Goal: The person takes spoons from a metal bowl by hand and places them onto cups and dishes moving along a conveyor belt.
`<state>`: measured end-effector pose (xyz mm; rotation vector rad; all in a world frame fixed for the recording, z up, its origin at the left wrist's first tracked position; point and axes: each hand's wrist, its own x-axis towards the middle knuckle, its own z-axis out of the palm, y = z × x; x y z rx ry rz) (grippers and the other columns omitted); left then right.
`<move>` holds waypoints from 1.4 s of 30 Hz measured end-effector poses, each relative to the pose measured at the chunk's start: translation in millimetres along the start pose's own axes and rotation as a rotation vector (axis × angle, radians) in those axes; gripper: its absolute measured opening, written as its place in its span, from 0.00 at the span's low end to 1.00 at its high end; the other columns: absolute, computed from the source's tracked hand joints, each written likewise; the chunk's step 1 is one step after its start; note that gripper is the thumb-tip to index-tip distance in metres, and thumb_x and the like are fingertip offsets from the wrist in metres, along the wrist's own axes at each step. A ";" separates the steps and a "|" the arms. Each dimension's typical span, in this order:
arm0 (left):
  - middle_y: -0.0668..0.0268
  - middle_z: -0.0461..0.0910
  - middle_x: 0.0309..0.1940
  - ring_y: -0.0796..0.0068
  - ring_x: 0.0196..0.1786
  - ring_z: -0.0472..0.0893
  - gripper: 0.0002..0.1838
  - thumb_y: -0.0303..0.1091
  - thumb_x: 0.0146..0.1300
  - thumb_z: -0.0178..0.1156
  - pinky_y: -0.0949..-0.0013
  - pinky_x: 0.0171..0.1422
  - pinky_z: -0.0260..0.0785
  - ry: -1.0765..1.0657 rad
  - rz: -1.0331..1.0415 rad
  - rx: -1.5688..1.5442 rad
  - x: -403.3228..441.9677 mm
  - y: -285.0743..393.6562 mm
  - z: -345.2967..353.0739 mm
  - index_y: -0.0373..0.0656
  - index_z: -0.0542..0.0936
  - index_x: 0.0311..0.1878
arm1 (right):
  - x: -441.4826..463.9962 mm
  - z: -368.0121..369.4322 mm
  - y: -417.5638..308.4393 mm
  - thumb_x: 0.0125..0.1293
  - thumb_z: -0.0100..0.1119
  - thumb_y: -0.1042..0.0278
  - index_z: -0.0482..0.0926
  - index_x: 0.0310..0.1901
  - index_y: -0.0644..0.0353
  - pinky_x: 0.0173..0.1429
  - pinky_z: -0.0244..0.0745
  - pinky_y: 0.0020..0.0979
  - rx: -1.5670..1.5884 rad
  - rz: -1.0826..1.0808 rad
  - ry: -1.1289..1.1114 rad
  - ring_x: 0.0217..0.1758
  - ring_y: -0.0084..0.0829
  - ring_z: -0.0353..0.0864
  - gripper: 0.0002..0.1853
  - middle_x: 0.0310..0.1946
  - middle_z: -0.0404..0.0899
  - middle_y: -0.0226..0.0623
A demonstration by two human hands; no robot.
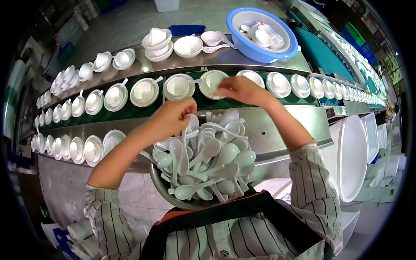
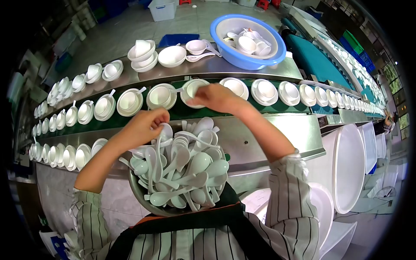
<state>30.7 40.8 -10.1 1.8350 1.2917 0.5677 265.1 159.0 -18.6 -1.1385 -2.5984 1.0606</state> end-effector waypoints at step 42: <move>0.74 0.76 0.25 0.83 0.30 0.72 0.10 0.31 0.51 0.71 0.78 0.36 0.64 0.055 0.009 -0.229 -37.7 13.7 4.4 0.41 0.79 0.32 | -63.3 -4.0 -30.8 0.52 0.67 0.72 0.76 0.35 0.60 0.58 0.71 0.34 0.783 -0.265 0.020 0.53 0.34 0.77 0.10 0.45 0.80 0.43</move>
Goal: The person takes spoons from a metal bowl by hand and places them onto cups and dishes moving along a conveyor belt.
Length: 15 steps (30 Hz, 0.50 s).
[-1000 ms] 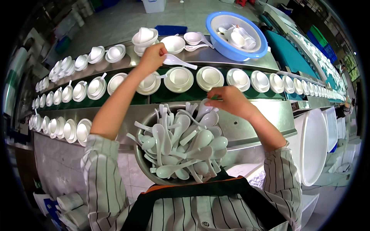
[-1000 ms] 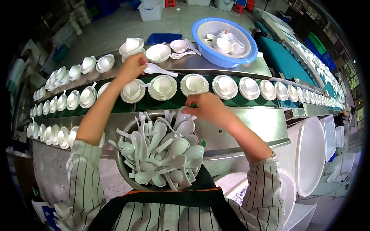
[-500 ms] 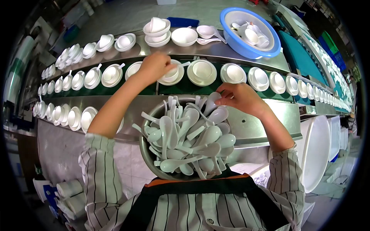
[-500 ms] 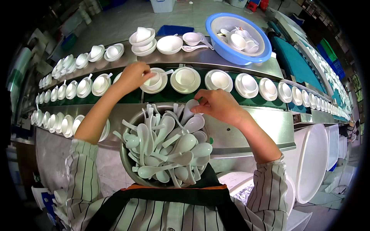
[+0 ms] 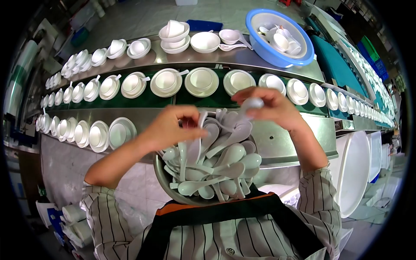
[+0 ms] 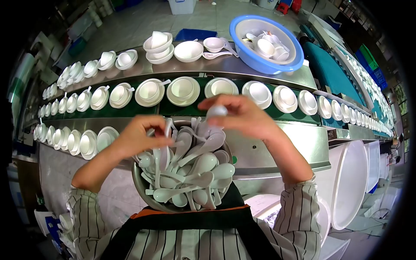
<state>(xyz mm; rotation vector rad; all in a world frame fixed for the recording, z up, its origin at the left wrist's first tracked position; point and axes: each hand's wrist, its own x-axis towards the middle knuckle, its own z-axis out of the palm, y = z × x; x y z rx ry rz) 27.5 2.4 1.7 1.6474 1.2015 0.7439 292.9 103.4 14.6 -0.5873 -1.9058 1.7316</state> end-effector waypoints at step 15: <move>0.58 0.80 0.31 0.54 0.37 0.78 0.13 0.39 0.51 0.67 0.56 0.40 0.69 0.401 0.045 0.846 147.2 -136.1 -75.1 0.40 0.78 0.33 | 140.3 -51.4 153.6 0.62 0.51 0.68 0.75 0.40 0.56 0.36 0.77 0.45 -1.469 -0.122 0.283 0.32 0.44 0.83 0.07 0.26 0.81 0.41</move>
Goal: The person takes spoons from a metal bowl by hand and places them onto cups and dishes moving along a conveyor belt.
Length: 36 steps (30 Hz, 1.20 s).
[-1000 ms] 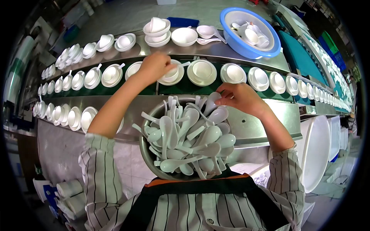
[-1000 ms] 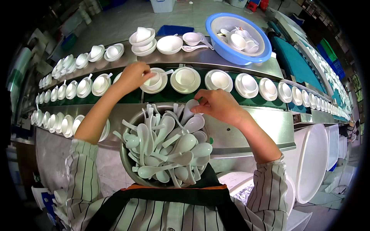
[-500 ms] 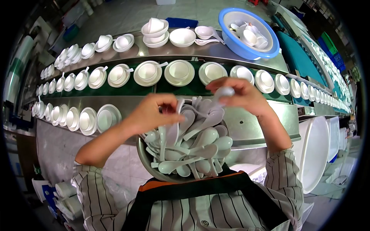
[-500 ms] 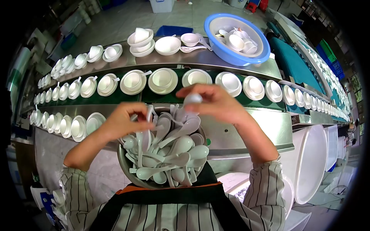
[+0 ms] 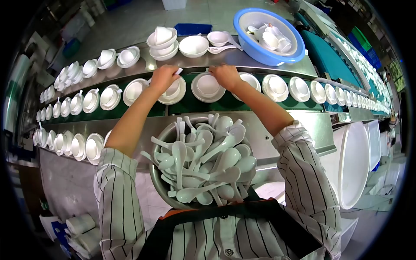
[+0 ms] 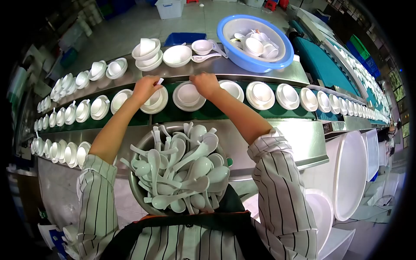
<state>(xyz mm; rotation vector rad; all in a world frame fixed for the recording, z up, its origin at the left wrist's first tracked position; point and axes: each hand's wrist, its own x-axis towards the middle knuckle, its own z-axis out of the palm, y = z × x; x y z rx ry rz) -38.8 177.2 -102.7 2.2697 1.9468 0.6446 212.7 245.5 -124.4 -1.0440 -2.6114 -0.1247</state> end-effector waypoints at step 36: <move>0.52 0.77 0.25 0.51 0.29 0.75 0.09 0.33 0.52 0.64 0.57 0.33 0.65 -0.137 0.333 -0.190 36.0 54.7 35.5 0.37 0.77 0.29 | -99.5 -171.3 -107.5 0.53 0.66 0.61 0.76 0.33 0.59 0.37 0.77 0.38 0.178 -0.480 -0.682 0.33 0.40 0.82 0.13 0.31 0.80 0.42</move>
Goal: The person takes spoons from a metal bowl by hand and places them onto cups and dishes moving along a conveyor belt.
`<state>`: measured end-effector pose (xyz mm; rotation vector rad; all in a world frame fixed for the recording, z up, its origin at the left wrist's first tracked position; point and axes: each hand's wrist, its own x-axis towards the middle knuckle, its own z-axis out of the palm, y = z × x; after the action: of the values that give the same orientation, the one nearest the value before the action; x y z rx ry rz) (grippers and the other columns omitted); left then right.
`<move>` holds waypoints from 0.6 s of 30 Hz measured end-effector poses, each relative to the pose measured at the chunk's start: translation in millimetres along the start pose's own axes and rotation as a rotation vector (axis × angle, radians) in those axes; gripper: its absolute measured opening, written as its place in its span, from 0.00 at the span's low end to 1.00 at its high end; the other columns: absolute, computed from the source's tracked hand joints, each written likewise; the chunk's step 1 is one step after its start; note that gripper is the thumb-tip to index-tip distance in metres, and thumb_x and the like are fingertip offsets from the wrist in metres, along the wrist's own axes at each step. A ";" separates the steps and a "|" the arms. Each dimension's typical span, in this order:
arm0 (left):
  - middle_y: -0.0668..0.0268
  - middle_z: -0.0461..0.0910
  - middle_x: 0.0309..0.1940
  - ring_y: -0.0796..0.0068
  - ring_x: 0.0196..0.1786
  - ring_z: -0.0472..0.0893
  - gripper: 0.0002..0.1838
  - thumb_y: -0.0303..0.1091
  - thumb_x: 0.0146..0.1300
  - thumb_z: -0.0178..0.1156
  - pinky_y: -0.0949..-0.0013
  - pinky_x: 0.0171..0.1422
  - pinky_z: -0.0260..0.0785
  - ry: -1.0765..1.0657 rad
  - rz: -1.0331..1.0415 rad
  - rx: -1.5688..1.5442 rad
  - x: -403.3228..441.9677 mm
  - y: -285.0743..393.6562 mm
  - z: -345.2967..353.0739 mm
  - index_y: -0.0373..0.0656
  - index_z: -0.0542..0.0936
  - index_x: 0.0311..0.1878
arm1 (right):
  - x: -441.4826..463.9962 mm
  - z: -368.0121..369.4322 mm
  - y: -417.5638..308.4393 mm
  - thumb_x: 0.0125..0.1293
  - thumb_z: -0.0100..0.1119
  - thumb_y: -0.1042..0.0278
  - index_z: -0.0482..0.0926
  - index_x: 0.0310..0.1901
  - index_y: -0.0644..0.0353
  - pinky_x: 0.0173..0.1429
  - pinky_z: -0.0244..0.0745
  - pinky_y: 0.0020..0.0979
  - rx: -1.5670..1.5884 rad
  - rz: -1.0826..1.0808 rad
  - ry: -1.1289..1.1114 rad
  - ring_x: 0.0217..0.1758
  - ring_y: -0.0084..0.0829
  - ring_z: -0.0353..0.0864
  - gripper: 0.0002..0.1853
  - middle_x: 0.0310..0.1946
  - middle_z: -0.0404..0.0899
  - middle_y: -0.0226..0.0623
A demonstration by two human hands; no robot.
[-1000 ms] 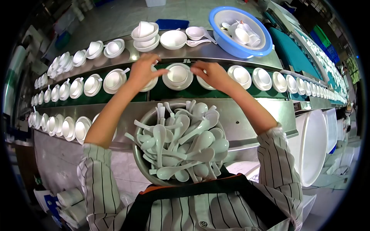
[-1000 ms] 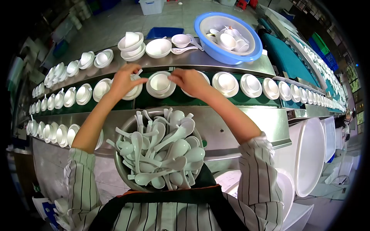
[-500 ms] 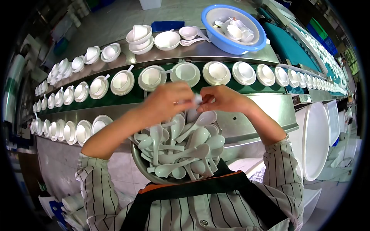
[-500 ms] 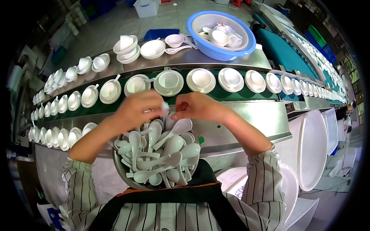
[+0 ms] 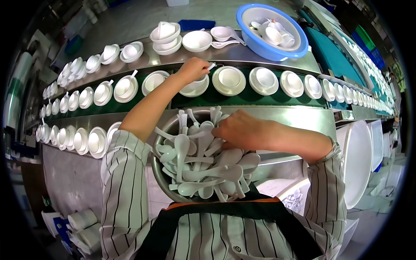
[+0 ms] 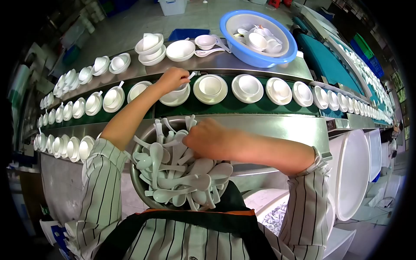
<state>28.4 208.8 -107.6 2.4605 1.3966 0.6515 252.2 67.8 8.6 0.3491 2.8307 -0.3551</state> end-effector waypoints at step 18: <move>0.53 0.79 0.27 0.57 0.30 0.77 0.09 0.33 0.56 0.64 0.60 0.37 0.66 -0.038 -0.289 0.012 -66.7 -61.4 -39.7 0.36 0.79 0.33 | 114.3 70.4 163.5 0.59 0.62 0.75 0.74 0.47 0.70 0.31 0.82 0.27 1.289 0.552 0.923 0.31 0.32 0.85 0.15 0.33 0.81 0.47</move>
<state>-66.7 182.7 -115.7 2.2046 1.6992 0.5286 205.3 225.8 -124.1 1.8335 2.4978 -2.2936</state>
